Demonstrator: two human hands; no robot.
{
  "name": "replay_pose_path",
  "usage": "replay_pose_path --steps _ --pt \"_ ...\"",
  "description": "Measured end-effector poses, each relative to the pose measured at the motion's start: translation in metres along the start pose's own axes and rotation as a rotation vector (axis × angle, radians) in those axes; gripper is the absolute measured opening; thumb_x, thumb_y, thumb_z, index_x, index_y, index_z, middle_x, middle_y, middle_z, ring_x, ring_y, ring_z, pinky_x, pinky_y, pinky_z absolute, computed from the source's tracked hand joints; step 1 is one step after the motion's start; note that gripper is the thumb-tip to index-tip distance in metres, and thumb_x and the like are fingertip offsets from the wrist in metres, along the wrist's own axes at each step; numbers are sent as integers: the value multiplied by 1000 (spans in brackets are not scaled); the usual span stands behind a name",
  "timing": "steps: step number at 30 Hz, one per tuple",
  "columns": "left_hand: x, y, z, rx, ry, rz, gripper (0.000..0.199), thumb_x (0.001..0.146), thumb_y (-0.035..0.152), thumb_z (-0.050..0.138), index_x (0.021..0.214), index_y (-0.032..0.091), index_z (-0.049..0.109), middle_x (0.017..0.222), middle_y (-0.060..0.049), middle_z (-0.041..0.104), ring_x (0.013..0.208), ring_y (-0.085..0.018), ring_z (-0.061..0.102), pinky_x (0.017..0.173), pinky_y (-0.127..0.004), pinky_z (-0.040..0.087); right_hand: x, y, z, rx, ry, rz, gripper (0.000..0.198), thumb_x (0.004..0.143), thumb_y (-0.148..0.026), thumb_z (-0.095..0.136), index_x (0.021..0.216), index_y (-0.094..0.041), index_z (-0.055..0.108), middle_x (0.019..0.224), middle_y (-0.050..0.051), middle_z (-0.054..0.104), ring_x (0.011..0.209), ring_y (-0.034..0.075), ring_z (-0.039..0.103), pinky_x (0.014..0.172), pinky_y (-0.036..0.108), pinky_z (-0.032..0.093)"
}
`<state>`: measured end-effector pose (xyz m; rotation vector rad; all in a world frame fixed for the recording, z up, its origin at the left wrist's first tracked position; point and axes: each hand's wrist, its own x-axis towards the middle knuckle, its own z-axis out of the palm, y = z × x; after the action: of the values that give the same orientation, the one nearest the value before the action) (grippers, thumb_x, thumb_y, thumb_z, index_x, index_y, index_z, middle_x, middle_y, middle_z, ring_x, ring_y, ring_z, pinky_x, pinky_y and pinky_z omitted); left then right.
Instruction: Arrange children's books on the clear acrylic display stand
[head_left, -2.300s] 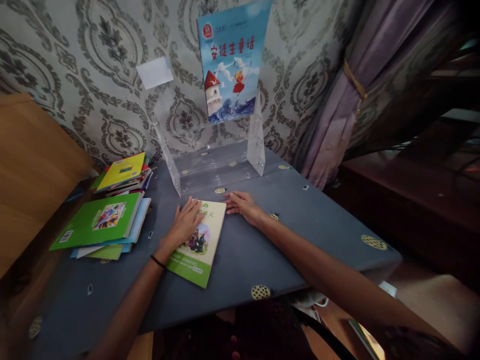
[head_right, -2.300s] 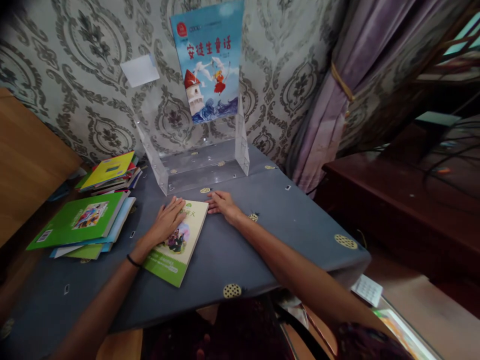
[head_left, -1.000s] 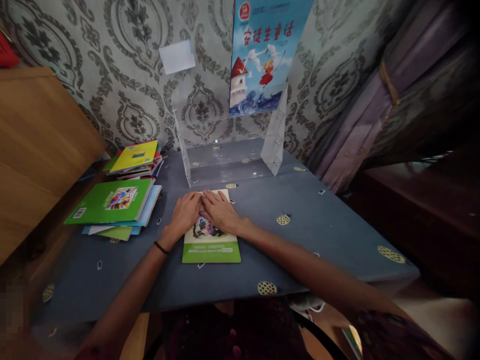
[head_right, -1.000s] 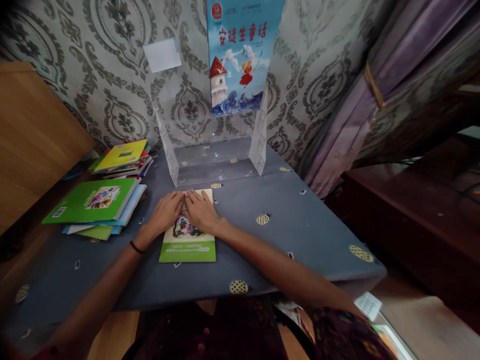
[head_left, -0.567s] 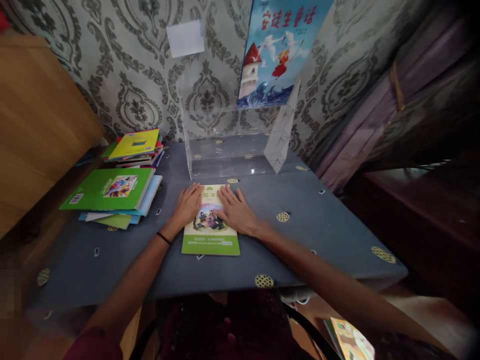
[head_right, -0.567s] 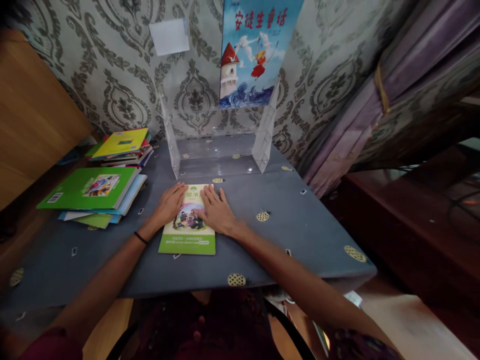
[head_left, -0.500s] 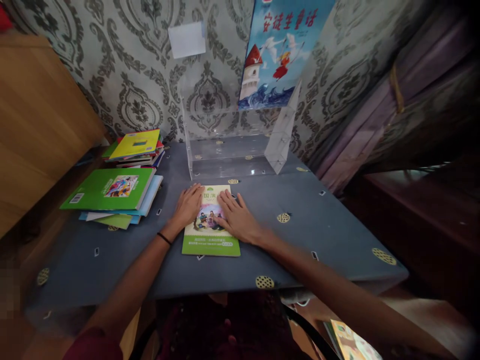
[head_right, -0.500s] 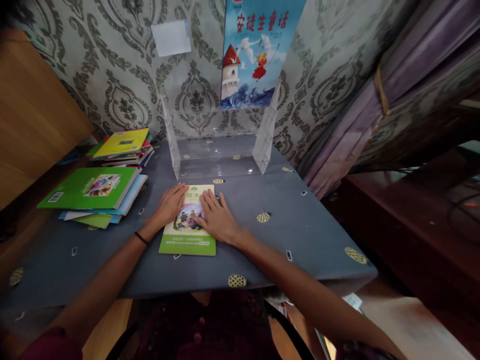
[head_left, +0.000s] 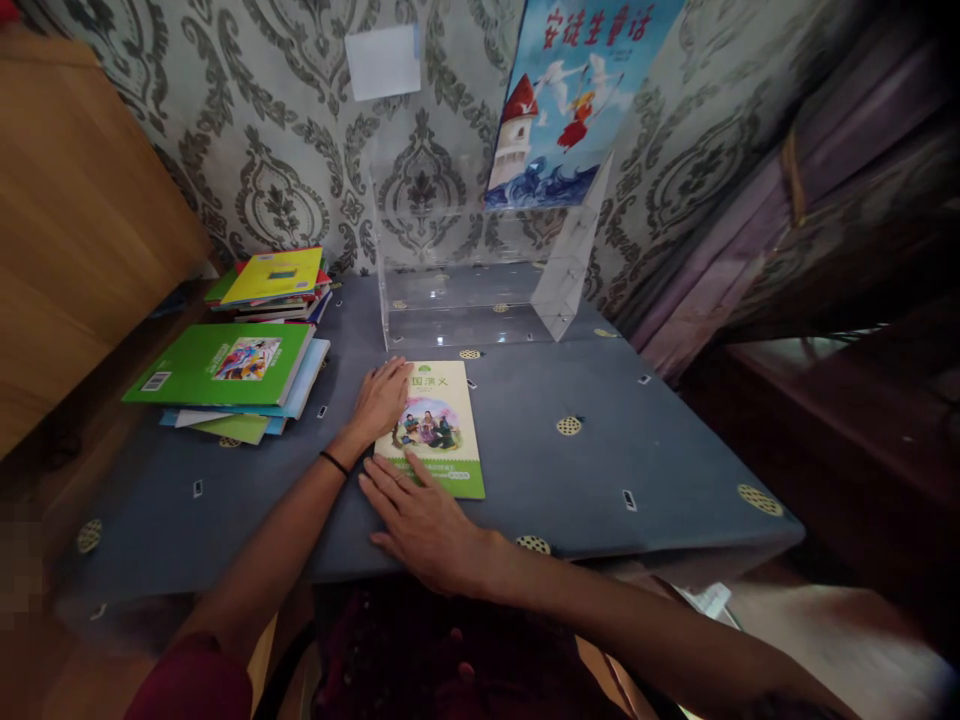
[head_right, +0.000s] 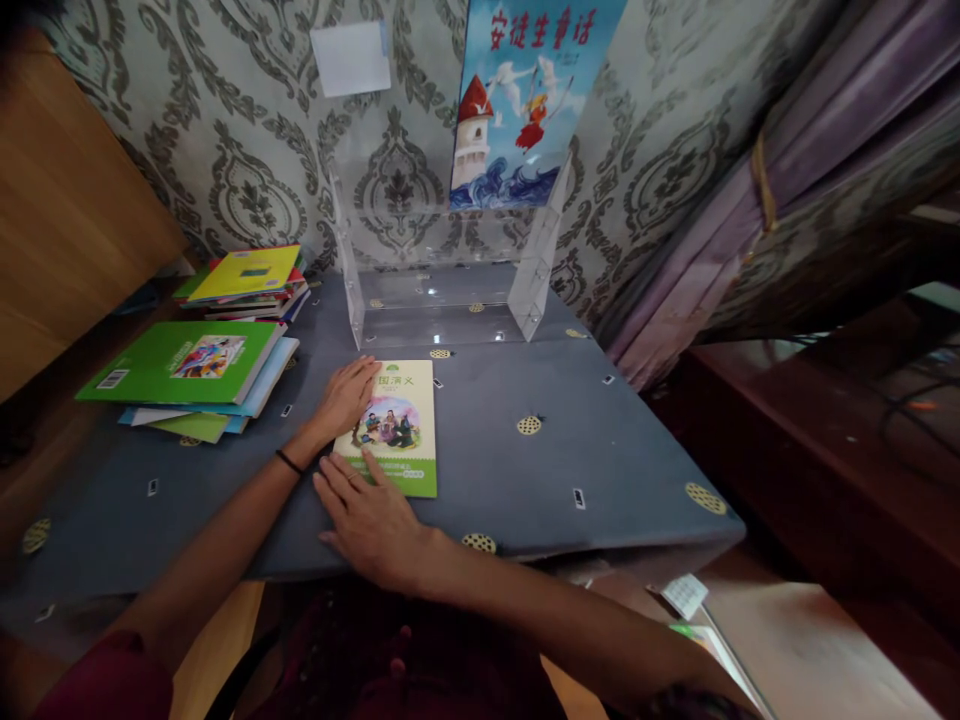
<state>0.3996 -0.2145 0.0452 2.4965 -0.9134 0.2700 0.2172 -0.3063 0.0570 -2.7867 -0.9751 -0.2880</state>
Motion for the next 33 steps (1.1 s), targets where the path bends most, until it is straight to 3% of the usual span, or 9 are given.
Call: replay_pose_path --steps 4,10,18,26,33 --pt "0 -1 1 16 -8 -5 41 100 19 39 135 17 60 149 -14 55 141 -26 48 118 -50 36 -11 0 0 22 -4 16 66 102 -51 46 153 -9 40 159 17 41 152 29 30 125 56 23" --pt "-1 -4 5 -10 4 -17 40 100 21 41 134 18 61 149 -13 56 141 -26 47 118 -50 35 -55 13 -7 -7 -4 161 77 97 -50 56 157 -8 32 161 20 35 154 34 23 124 58 26" --pt "0 -7 5 -36 8 2 41 99 19 41 134 17 61 148 -15 56 141 -27 48 118 -52 35 -89 42 -10 22 31 251 78 101 -43 49 163 -14 11 162 17 33 152 31 28 121 60 30" --pt "0 -6 7 -17 32 6 41 98 17 40 133 17 62 147 -13 58 140 -26 49 118 -50 37 -45 113 -19 123 -26 299 59 106 -42 33 159 -18 30 163 13 35 152 28 29 122 54 28" --pt "1 -7 7 -8 45 -6 41 98 19 41 133 20 63 145 -11 59 140 -25 49 118 -50 38 4 158 -10 121 -70 426 66 104 -48 32 155 -6 36 162 21 33 154 33 23 122 57 25"
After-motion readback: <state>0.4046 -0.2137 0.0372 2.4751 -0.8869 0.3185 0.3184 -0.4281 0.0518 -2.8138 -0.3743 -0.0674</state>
